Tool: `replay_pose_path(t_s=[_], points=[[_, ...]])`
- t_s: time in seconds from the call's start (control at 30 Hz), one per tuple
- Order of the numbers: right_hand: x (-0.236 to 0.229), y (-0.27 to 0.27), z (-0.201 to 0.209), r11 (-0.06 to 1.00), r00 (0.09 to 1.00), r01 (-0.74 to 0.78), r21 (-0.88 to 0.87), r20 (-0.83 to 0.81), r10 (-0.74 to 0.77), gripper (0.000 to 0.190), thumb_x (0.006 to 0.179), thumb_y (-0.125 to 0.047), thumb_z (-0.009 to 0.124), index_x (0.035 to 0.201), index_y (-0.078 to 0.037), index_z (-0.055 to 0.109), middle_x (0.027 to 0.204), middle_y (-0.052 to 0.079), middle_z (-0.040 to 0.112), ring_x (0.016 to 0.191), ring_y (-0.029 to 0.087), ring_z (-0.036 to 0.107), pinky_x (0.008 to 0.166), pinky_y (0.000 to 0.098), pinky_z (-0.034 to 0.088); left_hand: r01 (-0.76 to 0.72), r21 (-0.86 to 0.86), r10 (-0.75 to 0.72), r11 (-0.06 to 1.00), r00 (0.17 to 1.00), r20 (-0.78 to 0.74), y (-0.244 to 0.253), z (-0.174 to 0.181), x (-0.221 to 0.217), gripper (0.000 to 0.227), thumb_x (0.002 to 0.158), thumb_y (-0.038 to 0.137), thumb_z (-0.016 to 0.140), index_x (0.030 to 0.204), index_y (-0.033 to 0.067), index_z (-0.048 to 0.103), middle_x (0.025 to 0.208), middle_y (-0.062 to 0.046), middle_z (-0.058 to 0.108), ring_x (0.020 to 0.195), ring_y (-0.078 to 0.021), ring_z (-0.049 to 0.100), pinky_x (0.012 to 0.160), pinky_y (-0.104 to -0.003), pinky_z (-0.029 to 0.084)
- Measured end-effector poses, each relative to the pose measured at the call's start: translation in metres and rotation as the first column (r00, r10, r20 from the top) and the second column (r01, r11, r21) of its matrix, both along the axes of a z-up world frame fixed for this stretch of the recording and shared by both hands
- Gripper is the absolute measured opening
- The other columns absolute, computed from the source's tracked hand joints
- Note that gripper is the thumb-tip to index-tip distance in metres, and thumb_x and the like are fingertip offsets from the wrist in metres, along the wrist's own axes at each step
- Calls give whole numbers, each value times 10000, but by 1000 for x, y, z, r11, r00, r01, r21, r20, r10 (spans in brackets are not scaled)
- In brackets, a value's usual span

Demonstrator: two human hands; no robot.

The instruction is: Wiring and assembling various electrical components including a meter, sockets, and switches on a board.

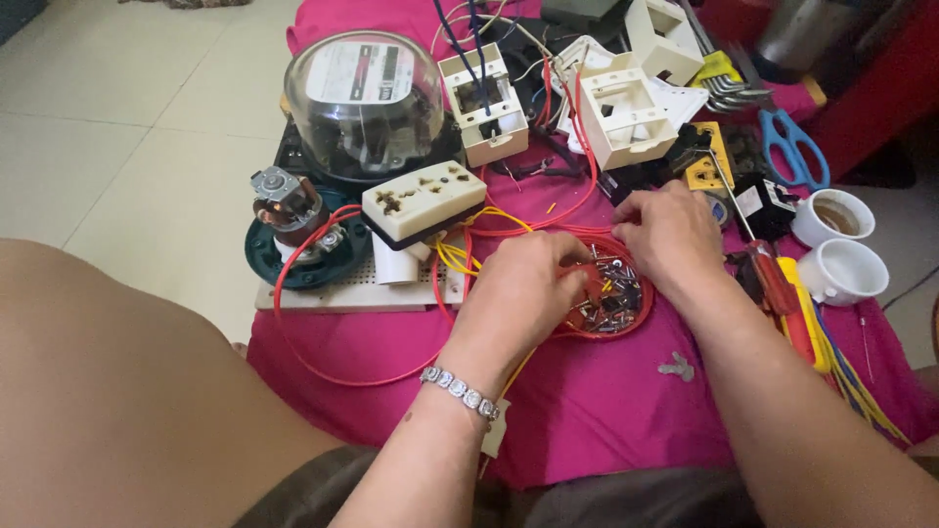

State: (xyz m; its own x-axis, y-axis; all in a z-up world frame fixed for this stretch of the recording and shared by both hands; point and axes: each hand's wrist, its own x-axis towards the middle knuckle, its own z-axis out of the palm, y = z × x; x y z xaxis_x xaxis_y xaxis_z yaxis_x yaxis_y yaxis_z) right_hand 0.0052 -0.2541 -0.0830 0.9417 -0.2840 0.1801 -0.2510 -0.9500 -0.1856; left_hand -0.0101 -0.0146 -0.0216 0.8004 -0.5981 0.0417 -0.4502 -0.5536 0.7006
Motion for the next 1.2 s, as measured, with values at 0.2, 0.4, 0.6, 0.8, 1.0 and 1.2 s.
replay_pose_path(t_s=[0.2,0.4,0.6,0.8,1.0,1.2], points=[[-5,11,29,999,994,-34,2,-102,34,194,918,-276,706,1082,-237,803,1160,147,687,1177,424,607,1015,548,475,-4,16,4,1000,1000,-13,0,0,2,262,902,271,667,1142,241,768,1115,-56,782,1120,-312,719,929,-485,574],[-11,9,33,994,984,-73,82,-158,85,225,1003,-324,577,1168,-209,679,1041,127,774,1176,392,645,1018,573,420,-24,-10,24,1000,1000,1,0,3,1,262,894,251,660,1133,234,765,1101,-56,783,1130,-313,709,933,-492,572],[-16,24,47,990,974,-127,68,-181,137,271,1023,-314,521,1168,-202,721,1151,128,758,1190,391,635,1034,576,427,-14,-16,14,1000,1000,2,1,3,-1,265,897,251,655,1137,221,764,1113,-61,783,1135,-316,709,943,-495,570],[-16,18,48,989,968,-88,118,-223,113,314,1048,-360,460,1187,-194,687,1101,209,756,1202,426,632,1037,577,424,-24,5,24,1000,999,-47,3,9,-6,282,897,242,642,1149,228,767,1136,-57,784,1156,-322,702,960,-496,560],[-21,17,44,981,986,-80,179,-131,104,336,1059,-394,422,1263,-216,622,1064,218,750,1187,423,640,1034,569,417,-33,32,35,999,996,-81,6,7,-6,315,884,257,656,1178,209,758,1155,-84,779,1171,-330,700,965,-501,558],[-34,35,77,974,997,-76,215,9,75,285,992,-351,549,1185,-220,712,989,176,763,1054,441,683,936,586,492,-199,-139,177,970,972,-156,-4,-12,-1,280,933,330,609,1115,223,793,1053,-58,797,1057,-291,741,879,-457,594]])
